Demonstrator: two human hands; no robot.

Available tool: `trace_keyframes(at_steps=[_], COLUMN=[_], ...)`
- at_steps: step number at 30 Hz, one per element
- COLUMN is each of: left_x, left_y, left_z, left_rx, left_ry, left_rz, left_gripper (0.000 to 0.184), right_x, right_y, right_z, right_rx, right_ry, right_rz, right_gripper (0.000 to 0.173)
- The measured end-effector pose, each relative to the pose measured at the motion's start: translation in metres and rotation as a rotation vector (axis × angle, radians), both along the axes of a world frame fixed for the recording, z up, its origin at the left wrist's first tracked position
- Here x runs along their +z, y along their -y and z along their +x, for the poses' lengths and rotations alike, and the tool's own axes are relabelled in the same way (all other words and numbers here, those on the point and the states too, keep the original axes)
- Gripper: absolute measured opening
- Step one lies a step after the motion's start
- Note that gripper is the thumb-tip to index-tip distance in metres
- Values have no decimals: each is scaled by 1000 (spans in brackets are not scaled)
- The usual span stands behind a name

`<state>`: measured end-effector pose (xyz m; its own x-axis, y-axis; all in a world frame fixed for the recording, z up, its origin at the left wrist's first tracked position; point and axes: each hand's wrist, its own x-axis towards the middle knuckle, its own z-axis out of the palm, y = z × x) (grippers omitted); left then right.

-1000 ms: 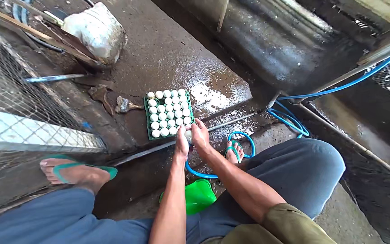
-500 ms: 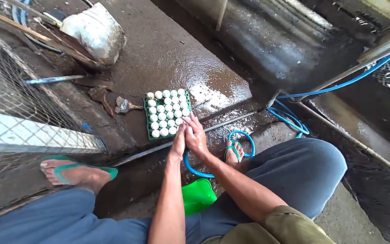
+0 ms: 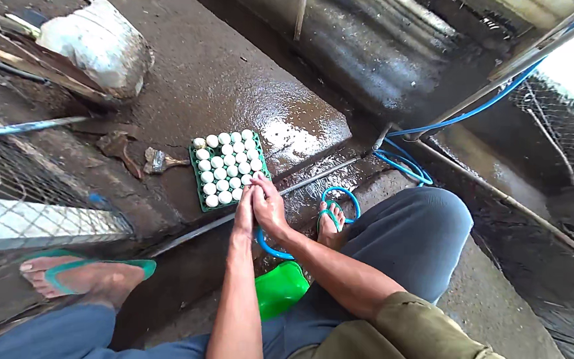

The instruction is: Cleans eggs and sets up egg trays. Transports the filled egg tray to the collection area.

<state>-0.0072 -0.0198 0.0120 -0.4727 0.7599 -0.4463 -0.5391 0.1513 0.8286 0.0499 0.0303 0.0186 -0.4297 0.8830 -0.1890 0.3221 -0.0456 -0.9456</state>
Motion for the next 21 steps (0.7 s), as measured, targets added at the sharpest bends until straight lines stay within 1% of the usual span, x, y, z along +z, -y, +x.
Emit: trace_keyframes(at_steps=[1,3,4,5,6,8,9,10,12,13,15,17,18,19,20,21], left_x=[1,-1,-3,-3,-4,-1,1,1,-5,-4,-2,1,0,-4,-6,-6], left_y=[-1,-5,-5,-4,-4,-2,-2,-3,-7,-6,-4,-5,-5,-7,-6,-4], left_z=[-1,1,4,6,7,5,4,3,8,8,8,4,3,5,6,6], left_rx=[-12,-30,-11,26,54,53,24,-15,1,15,69,37,4,6,21,34], left_ry=[5,-40,-96,-148,-177,-173,-156,-155,-178,-173,-176,-143,-143,-164,-162,-158], left_rz=[-6,-57,-94,-130,-122,-82,-90,-108,-119,-110,-102,-114,-126,-141,-139,-126], left_gripper=[36,32,32,35,39,44,44,43,37,39,46,48,46,39,37,40], right_x=[0,1,-3,-4,-3,-2,-3,-3,-3,-3,-2,-8,-9,-8,-7,-6], right_y=[-5,-23,-24,-17,-6,4,-2,-12,-20,-14,2,-3,-12,-17,-15,-8], right_z=[-1,-3,-5,-6,-4,-1,-1,0,-3,-3,-1,-2,-2,-4,-5,-5], right_rx=[5,-31,-69,-77,-54,16,20,-2,-100,-109,-37,-11,-33,-72,-112,-113], right_ry=[-11,14,36,48,38,-23,-35,-24,24,24,-16,-58,-53,-37,-15,-9], right_rz=[11,-130,-185,-181,-120,-18,-27,-86,-227,-227,-111,-60,-106,-186,-222,-200], right_gripper=[37,38,39,38,37,37,36,36,37,38,38,36,36,37,38,39])
